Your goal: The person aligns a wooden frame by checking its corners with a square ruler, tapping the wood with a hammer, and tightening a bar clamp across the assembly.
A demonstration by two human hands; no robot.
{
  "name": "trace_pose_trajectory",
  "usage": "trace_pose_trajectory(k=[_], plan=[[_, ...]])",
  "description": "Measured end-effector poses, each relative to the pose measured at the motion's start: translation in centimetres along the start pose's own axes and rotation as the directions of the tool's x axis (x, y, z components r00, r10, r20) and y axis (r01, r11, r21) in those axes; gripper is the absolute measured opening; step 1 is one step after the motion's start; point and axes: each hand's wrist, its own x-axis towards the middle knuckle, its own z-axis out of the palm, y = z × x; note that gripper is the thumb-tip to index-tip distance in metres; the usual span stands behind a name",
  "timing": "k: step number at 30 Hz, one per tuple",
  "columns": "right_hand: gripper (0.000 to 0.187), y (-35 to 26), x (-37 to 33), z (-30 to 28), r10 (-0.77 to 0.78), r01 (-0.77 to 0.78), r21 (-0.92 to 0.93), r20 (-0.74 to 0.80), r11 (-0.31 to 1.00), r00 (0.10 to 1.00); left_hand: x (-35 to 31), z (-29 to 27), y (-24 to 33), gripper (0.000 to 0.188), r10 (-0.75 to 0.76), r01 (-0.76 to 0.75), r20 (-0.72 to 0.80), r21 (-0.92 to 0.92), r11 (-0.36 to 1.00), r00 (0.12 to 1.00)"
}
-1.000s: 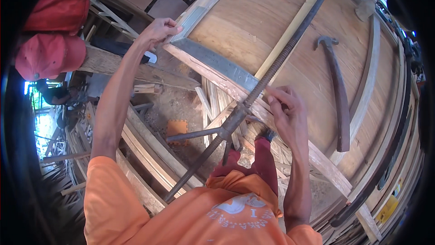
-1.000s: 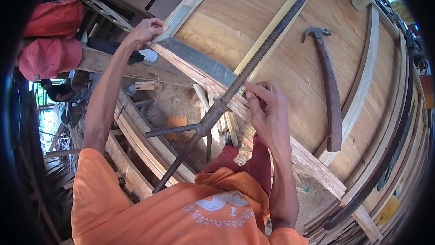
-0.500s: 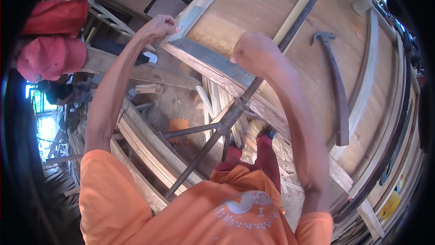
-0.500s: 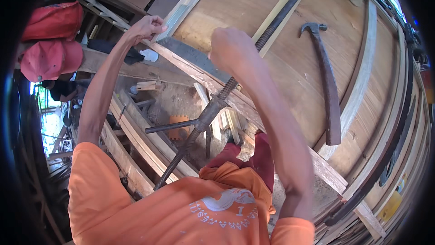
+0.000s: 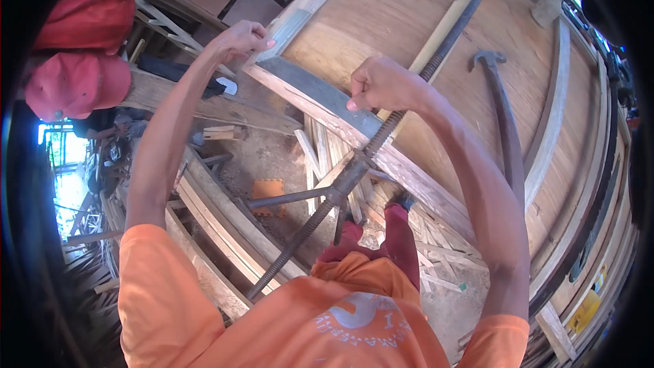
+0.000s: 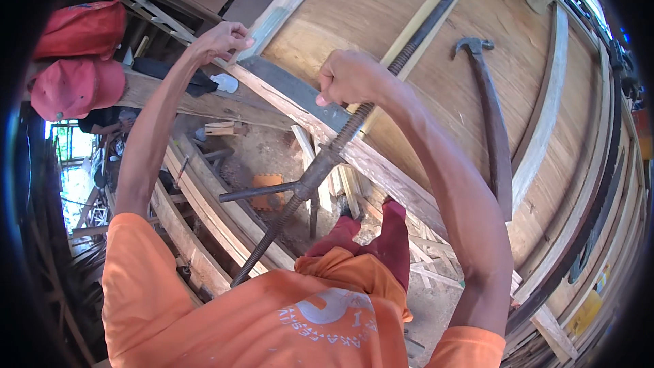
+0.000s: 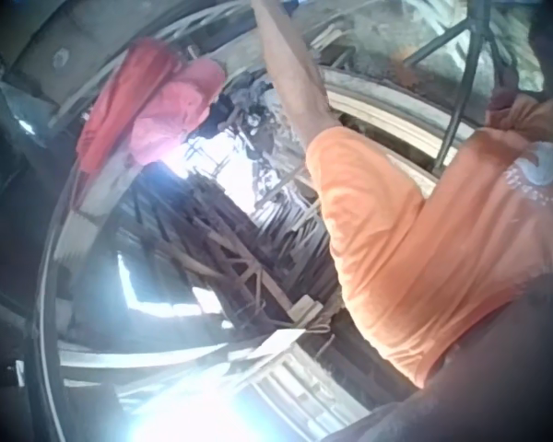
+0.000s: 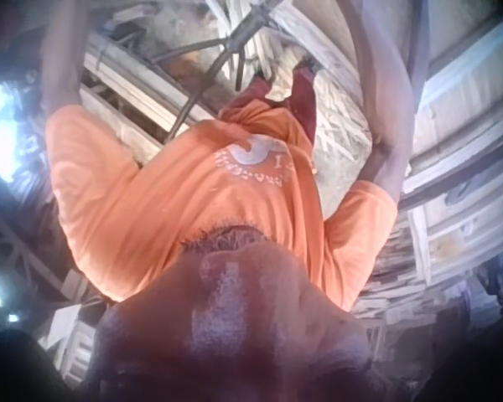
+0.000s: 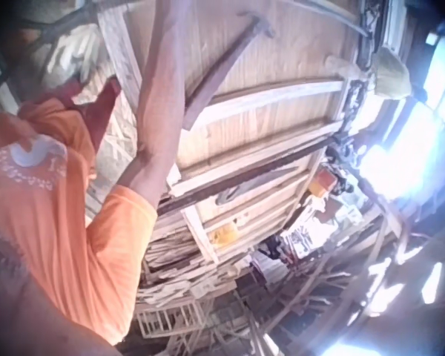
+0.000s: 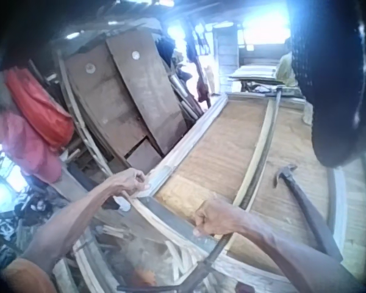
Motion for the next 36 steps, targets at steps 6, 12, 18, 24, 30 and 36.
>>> trace_pose_trajectory(k=[6,12,18,24,30,36], plan=[[0.019,0.6,0.5,0.4,-0.085,0.084,-0.024,-0.016,0.996,0.996,-0.7,0.1,-0.5,0.046,0.021,-0.022,-0.030,-0.042,0.999,0.999],[0.024,0.1,0.4,0.2,-0.020,0.017,0.090,0.032,0.996,0.999,-1.0,-0.4,-1.0,0.053,0.105,-0.095,0.081,-0.119,0.988,0.991],[0.021,0.0,0.2,0.4,-0.013,0.008,0.096,0.049,0.995,0.999,-0.6,-0.6,-1.8,0.051,0.157,-0.136,0.098,-0.190,0.972,0.983],[0.021,-0.4,0.2,0.1,0.001,-0.005,0.076,0.053,0.997,0.999,0.2,-0.2,-1.6,0.048,0.166,-0.154,0.091,-0.128,0.980,0.982],[0.024,-1.3,0.1,-0.1,0.077,-0.081,0.069,0.066,0.994,0.995,0.3,0.0,-2.0,0.044,0.245,-0.240,0.037,-0.100,0.966,0.969],[0.047,-1.6,0.3,0.2,0.068,-0.070,-0.059,-0.031,0.996,0.997,0.0,-0.7,-2.6,0.044,0.196,-0.183,0.110,-0.118,0.976,0.974]])
